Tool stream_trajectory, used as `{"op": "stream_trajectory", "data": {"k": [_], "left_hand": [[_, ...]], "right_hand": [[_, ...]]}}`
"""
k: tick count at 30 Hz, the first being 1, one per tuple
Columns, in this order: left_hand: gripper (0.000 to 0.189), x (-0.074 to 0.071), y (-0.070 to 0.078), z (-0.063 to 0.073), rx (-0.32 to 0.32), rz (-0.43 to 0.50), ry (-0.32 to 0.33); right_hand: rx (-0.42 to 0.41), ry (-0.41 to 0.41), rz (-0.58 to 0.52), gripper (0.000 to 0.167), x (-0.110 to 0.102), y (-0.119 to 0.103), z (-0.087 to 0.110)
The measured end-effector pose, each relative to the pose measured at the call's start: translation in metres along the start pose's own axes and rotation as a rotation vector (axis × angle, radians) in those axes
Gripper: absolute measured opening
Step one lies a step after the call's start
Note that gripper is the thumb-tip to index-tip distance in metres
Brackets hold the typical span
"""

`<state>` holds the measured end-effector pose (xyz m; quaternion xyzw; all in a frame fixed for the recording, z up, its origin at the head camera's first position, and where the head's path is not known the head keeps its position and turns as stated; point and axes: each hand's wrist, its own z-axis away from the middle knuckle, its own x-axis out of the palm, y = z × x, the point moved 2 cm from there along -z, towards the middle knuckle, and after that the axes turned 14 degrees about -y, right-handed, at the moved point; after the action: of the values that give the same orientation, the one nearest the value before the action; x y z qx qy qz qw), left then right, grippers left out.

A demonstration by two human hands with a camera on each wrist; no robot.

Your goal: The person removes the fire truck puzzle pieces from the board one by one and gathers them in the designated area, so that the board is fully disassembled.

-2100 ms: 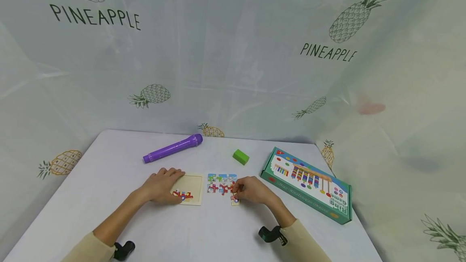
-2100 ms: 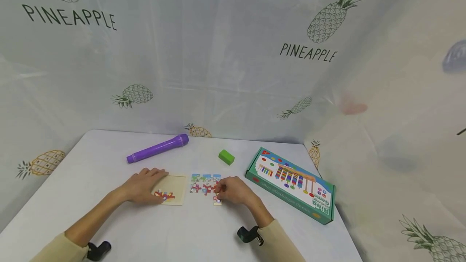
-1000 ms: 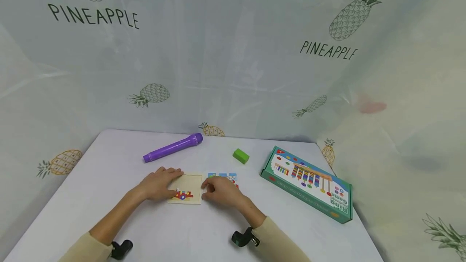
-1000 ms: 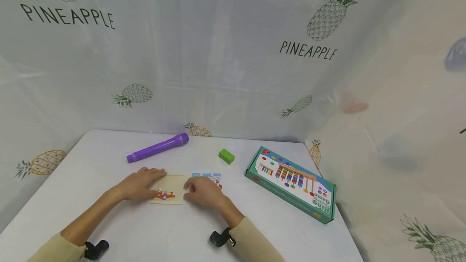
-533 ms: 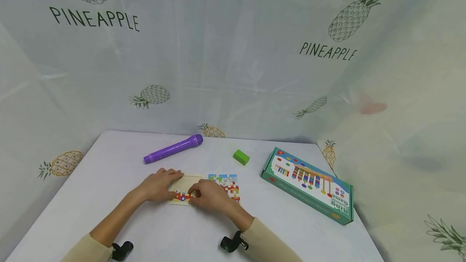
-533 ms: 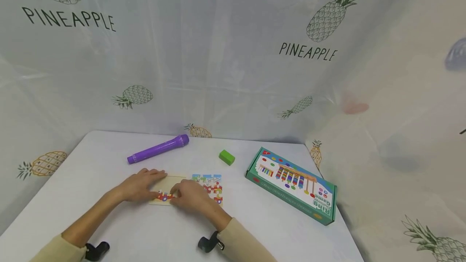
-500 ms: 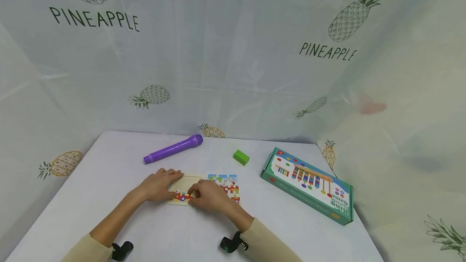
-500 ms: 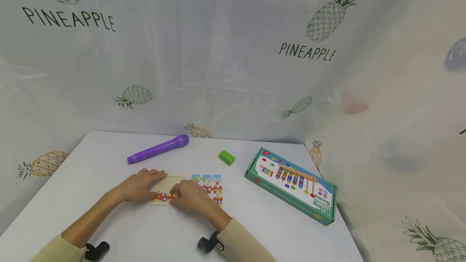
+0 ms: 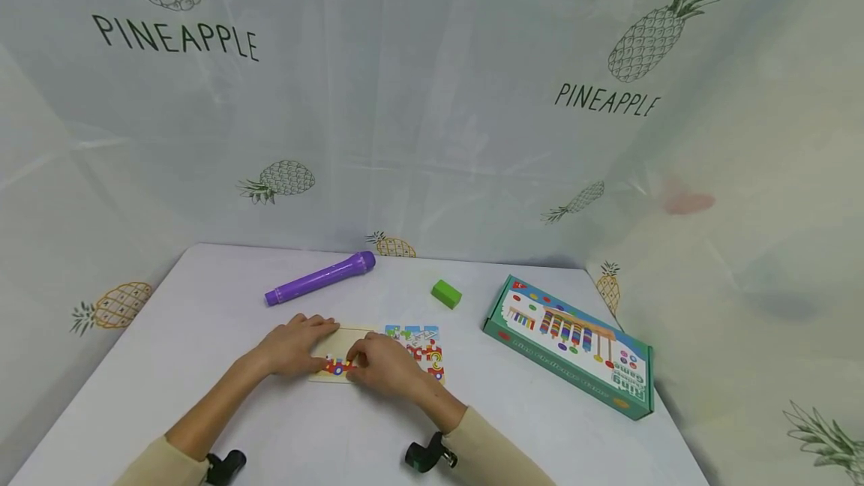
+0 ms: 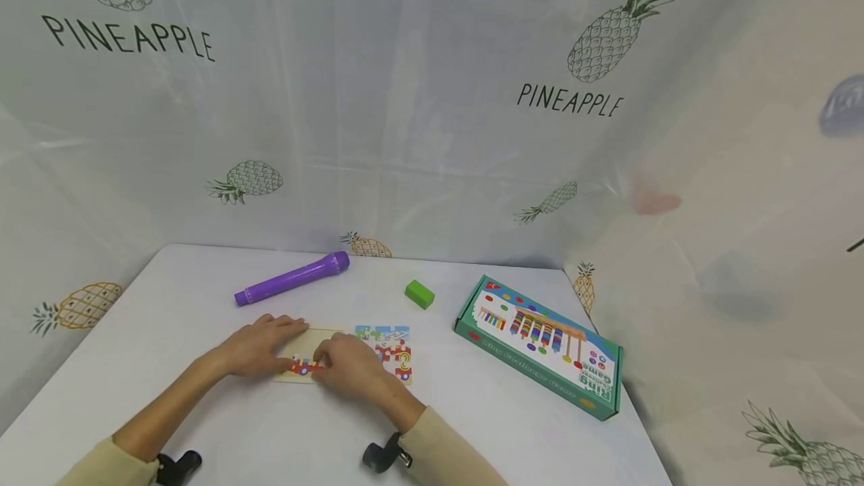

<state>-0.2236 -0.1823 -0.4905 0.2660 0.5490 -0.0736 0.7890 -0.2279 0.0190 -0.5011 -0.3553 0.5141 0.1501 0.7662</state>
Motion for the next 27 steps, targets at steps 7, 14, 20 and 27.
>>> {"op": "stream_trajectory", "data": {"k": [7,14,20,27], "left_hand": [[0.068,0.0004,0.0000,0.0000,-0.002,0.002,0.003],[0.068,0.0008,0.0001,-0.0001,0.001,0.005,0.007],[0.068,0.0011,0.0008,0.0003,0.002,0.017,0.003],[0.068,0.0014,0.0014,0.0002,-0.002,0.014,0.001]], "right_hand": [[-0.003,0.025,-0.022,0.019,-0.0008,0.0003,-0.0007],[-0.012,0.036,-0.132,0.009,-0.0018,-0.0005,-0.0015],[-0.019,0.043,-0.167,0.009,-0.0006,0.0006,-0.0014],[-0.036,0.031,-0.129,0.019,-0.0002,0.0004,-0.0012]]}}
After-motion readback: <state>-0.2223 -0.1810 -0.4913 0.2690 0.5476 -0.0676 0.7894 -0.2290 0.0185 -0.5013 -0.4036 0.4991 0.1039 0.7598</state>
